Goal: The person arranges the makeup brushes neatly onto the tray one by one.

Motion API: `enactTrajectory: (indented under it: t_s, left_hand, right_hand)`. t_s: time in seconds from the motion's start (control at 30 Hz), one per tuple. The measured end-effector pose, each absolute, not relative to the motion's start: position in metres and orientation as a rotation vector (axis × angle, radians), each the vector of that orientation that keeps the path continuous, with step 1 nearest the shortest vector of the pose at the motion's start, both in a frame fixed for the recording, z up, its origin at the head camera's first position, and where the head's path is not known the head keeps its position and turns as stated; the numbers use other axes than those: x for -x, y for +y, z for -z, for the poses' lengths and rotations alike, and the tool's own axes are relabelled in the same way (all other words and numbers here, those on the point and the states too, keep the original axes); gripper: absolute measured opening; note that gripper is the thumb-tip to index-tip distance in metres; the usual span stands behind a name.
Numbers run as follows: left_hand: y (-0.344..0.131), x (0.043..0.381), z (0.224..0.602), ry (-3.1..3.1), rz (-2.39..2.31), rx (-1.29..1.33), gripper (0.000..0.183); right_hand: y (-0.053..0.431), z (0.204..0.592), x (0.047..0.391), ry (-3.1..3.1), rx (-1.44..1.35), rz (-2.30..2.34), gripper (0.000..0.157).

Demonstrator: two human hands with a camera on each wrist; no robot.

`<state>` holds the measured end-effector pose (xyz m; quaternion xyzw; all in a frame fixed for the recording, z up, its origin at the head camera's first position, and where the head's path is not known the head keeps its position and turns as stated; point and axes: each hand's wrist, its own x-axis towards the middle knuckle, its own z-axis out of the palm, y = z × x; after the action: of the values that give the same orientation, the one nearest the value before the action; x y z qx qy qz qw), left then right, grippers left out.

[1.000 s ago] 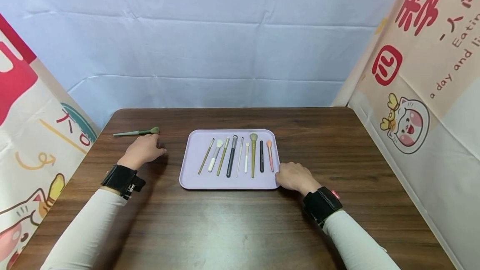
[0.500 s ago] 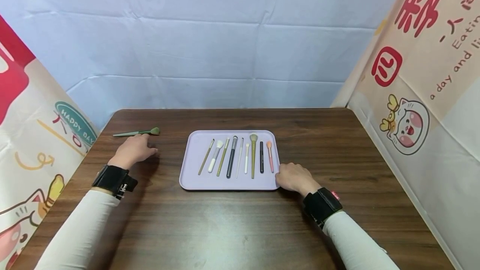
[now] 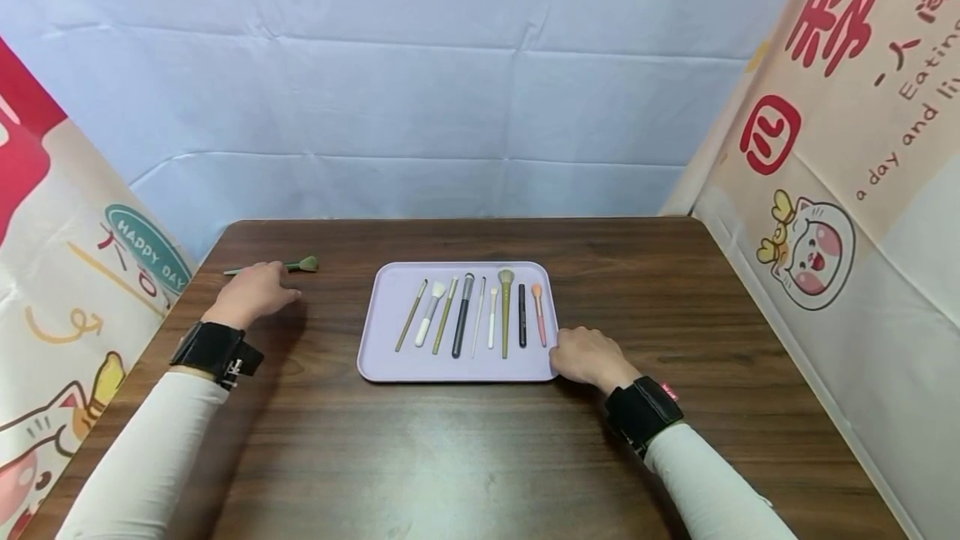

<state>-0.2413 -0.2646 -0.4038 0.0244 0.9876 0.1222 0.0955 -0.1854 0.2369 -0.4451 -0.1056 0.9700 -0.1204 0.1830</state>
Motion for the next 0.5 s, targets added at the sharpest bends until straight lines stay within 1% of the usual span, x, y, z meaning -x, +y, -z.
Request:
enactTrajectory:
  t_s: [0.27,0.5]
  left_hand:
    - [-0.28,0.247,0.408,2.921,-0.348,-0.037,0.06]
    - [-0.292,0.254,0.411,2.926,-0.343,-0.001,0.06]
  right_hand:
    - [0.237,0.446,0.185,2.734,0.282,0.35,0.023]
    - [0.238,0.446,0.185,2.729,0.272,0.353,0.025]
